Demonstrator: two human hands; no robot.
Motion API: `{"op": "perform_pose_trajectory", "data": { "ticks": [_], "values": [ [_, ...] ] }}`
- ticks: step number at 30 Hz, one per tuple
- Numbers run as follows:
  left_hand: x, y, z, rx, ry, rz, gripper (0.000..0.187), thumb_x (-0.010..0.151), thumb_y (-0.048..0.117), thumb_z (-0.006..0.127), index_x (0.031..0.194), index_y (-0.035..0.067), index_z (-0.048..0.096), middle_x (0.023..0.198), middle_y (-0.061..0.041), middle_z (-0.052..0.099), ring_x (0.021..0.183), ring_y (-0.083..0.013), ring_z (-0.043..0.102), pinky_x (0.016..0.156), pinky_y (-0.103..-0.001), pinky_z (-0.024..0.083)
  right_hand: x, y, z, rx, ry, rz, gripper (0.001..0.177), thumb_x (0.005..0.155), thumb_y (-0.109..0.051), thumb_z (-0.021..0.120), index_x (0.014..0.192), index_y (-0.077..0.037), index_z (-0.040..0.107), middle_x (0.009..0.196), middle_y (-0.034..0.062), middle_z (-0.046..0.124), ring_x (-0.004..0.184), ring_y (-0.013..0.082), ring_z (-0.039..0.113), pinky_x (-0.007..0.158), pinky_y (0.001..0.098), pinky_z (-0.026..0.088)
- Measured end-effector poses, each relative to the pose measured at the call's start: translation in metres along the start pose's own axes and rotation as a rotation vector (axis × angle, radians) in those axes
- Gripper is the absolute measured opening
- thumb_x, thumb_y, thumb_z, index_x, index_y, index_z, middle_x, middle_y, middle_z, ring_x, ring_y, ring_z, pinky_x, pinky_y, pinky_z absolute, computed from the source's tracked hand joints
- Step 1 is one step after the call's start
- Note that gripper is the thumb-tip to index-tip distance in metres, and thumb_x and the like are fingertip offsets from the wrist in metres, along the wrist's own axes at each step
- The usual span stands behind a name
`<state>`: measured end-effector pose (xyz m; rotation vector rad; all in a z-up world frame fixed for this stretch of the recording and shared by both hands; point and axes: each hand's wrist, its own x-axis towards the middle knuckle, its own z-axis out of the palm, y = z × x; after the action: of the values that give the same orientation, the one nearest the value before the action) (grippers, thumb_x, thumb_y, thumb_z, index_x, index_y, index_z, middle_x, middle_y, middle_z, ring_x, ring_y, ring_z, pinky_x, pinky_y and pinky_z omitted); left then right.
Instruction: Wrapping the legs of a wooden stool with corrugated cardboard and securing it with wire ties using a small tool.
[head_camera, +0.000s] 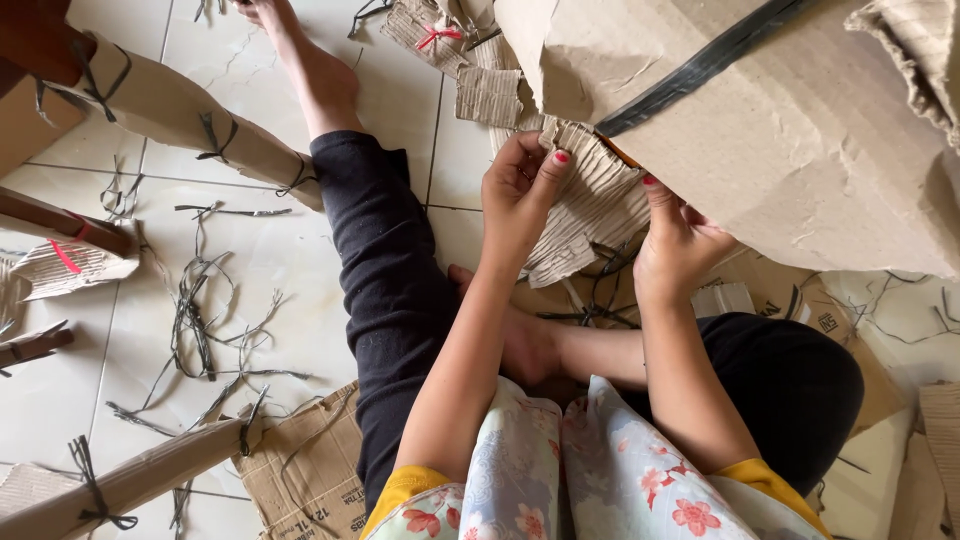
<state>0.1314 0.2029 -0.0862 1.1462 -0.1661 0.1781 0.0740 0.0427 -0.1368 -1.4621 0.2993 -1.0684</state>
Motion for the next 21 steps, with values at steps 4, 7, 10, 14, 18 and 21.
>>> {"op": "perform_pose_trajectory", "data": {
  "ticks": [4, 7, 10, 14, 18, 21],
  "values": [
    [0.002, 0.007, 0.003, 0.061, 0.011, 0.01, 0.015, 0.097, 0.02, 0.074, 0.104, 0.007, 0.069, 0.079, 0.0, 0.058, 0.073, -0.0032, 0.052, 0.063, -0.021, 0.051, 0.0, -0.037, 0.027, 0.008, 0.029, -0.023, 0.042, 0.085, -0.004, 0.098, 0.111, -0.001, 0.066, 0.104, 0.0129, 0.07, 0.1, 0.0139, 0.064, 0.097, 0.0393, 0.05],
    [0.007, 0.006, 0.015, 0.043, 0.037, 0.018, 0.015, 0.097, 0.018, 0.074, 0.106, 0.008, 0.068, 0.083, 0.0, 0.063, 0.078, -0.0043, 0.058, 0.07, -0.022, 0.055, -0.003, -0.016, 0.032, 0.018, 0.063, -0.062, 0.052, 0.084, 0.002, 0.097, 0.123, -0.002, 0.064, 0.116, 0.0122, 0.07, 0.112, 0.0166, 0.065, 0.105, 0.0412, 0.048],
    [0.005, 0.01, 0.023, 0.176, 0.152, 0.205, 0.039, 0.09, 0.016, 0.081, 0.117, 0.014, 0.054, 0.104, 0.002, 0.062, 0.098, -0.0096, 0.059, 0.087, -0.026, 0.05, -0.021, 0.036, 0.017, -0.047, 0.129, -0.016, 0.028, 0.09, 0.0, 0.085, 0.113, 0.004, 0.07, 0.099, 0.0098, 0.071, 0.086, 0.0121, 0.065, 0.078, 0.0309, 0.052],
    [-0.013, 0.019, 0.018, 0.222, -0.029, 0.428, 0.026, 0.096, -0.007, 0.064, 0.118, 0.006, 0.066, 0.115, -0.009, 0.067, 0.113, -0.0238, 0.065, 0.096, -0.035, 0.056, -0.023, -0.046, 0.038, -0.256, -0.089, -0.408, 0.022, 0.105, 0.0, 0.061, 0.128, 0.002, 0.062, 0.111, 0.0151, 0.064, 0.093, 0.0195, 0.06, 0.082, 0.0323, 0.052],
    [-0.03, 0.008, 0.009, 0.324, -0.204, 0.476, 0.073, 0.088, -0.002, 0.08, 0.153, 0.002, 0.047, 0.153, -0.018, 0.051, 0.142, -0.0316, 0.052, 0.116, -0.044, 0.047, -0.025, -0.058, 0.031, -0.297, -0.298, -0.503, 0.045, 0.103, 0.008, 0.053, 0.148, 0.003, 0.051, 0.135, 0.0144, 0.052, 0.115, 0.0237, 0.058, 0.09, 0.0337, 0.055],
    [-0.028, -0.015, 0.012, 0.459, -0.117, 0.496, 0.079, 0.085, 0.005, 0.088, 0.154, 0.01, 0.05, 0.142, -0.017, 0.059, 0.131, -0.0338, 0.062, 0.108, -0.043, 0.054, -0.012, -0.034, 0.001, -0.18, -0.47, -0.432, 0.044, 0.103, 0.008, 0.047, 0.145, 0.002, 0.057, 0.135, 0.0207, 0.057, 0.121, 0.03, 0.057, 0.101, 0.0411, 0.049]
  ]
}}
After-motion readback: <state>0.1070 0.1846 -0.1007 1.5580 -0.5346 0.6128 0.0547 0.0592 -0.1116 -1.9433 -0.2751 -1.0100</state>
